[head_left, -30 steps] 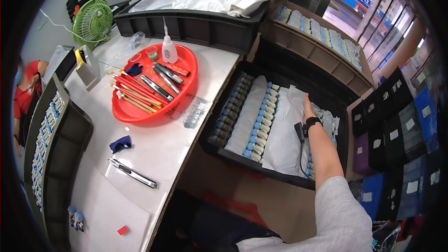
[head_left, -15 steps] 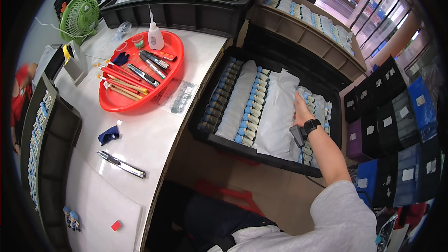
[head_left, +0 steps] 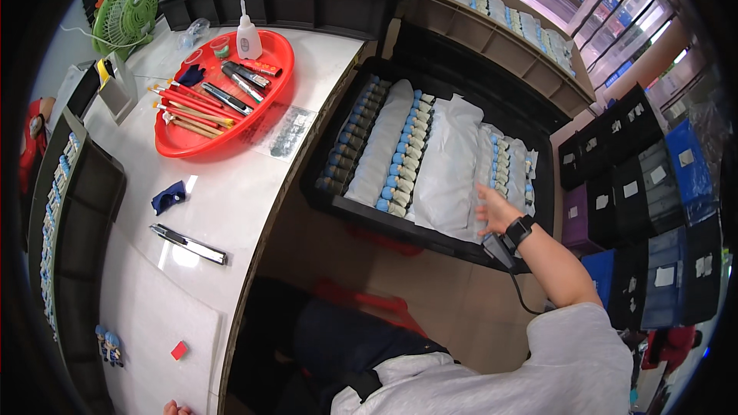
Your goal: The person repeatedly picks up small blue-and-white figurines from a tray, attaches a small red piece to each one, and places the completed figures into a black bin. The process is repeated for multiple units.
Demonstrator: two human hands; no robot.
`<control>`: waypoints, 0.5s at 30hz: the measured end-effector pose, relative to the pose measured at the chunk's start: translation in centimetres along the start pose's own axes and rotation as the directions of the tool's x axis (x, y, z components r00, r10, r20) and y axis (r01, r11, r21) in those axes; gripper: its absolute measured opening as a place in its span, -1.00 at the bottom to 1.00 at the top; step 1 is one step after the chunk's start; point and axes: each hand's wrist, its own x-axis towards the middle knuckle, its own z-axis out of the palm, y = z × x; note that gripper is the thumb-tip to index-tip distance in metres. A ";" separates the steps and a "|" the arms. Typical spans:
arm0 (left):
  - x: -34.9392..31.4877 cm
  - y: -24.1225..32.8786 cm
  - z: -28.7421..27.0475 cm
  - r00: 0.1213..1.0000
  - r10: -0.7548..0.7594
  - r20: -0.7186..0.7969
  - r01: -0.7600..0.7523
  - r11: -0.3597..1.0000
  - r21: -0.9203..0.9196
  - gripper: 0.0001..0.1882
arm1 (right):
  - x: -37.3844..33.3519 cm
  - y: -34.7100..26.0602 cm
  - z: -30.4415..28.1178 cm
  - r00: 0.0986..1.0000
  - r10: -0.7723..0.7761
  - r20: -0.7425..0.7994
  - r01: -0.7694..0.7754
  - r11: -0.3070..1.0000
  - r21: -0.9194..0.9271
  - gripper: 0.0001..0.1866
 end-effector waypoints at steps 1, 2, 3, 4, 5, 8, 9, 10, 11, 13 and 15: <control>0.0 0.0 0.0 1.000 -0.003 -0.002 0.003 1.000 0.002 -0.86 | -0.3 0.6 0.2 1.000 0.030 0.004 -0.030 1.000 -0.001 0.00; -0.1 0.0 -0.1 1.000 -0.007 -0.005 0.007 1.000 0.005 -0.86 | -0.6 1.1 0.5 0.998 0.060 0.010 -0.060 0.998 -0.004 -0.02; -0.1 0.1 0.0 1.000 -0.008 -0.006 0.008 1.000 0.001 -0.86 | -0.9 1.4 0.7 0.996 0.086 0.012 -0.086 0.996 -0.003 -0.04; -0.1 0.3 0.0 1.000 -0.003 0.004 0.003 1.000 0.011 -0.86 | -0.7 1.7 0.4 0.991 0.104 0.079 -0.100 0.994 -0.050 -0.04; -0.1 0.6 0.1 1.000 0.002 0.013 -0.003 1.000 0.021 -0.86 | 0.0 2.1 0.0 0.981 0.125 0.145 -0.111 0.989 -0.099 -0.05; -0.1 0.6 0.1 1.000 -0.001 0.003 0.001 1.000 0.007 -0.86 | 0.1 1.9 0.3 0.965 0.128 0.229 -0.071 0.968 -0.240 -0.01; -0.2 0.5 0.1 1.000 -0.007 -0.007 0.007 1.000 -0.003 -0.86 | -0.2 1.6 0.7 0.963 0.120 0.240 -0.048 0.957 -0.286 0.01; -0.2 0.5 0.1 1.000 -0.014 -0.005 0.013 1.000 -0.013 -0.86 | -0.5 1.3 1.3 0.967 0.137 0.216 -0.066 0.950 -0.304 0.02; -0.2 0.5 0.1 1.000 -0.020 -0.003 0.020 1.000 -0.023 -0.87 | -0.8 0.8 2.1 0.969 0.153 0.192 -0.086 0.943 -0.321 0.03; -0.1 0.6 0.1 1.000 -0.025 -0.001 0.025 0.999 -0.036 -0.87 | -2.3 0.1 3.6 0.970 0.151 0.190 -0.085 0.945 -0.317 0.08; -0.2 0.7 0.3 1.000 -0.024 0.000 0.024 0.999 -0.043 -0.87 | -2.2 0.2 3.9 0.978 0.142 0.155 -0.089 0.948 -0.307 0.09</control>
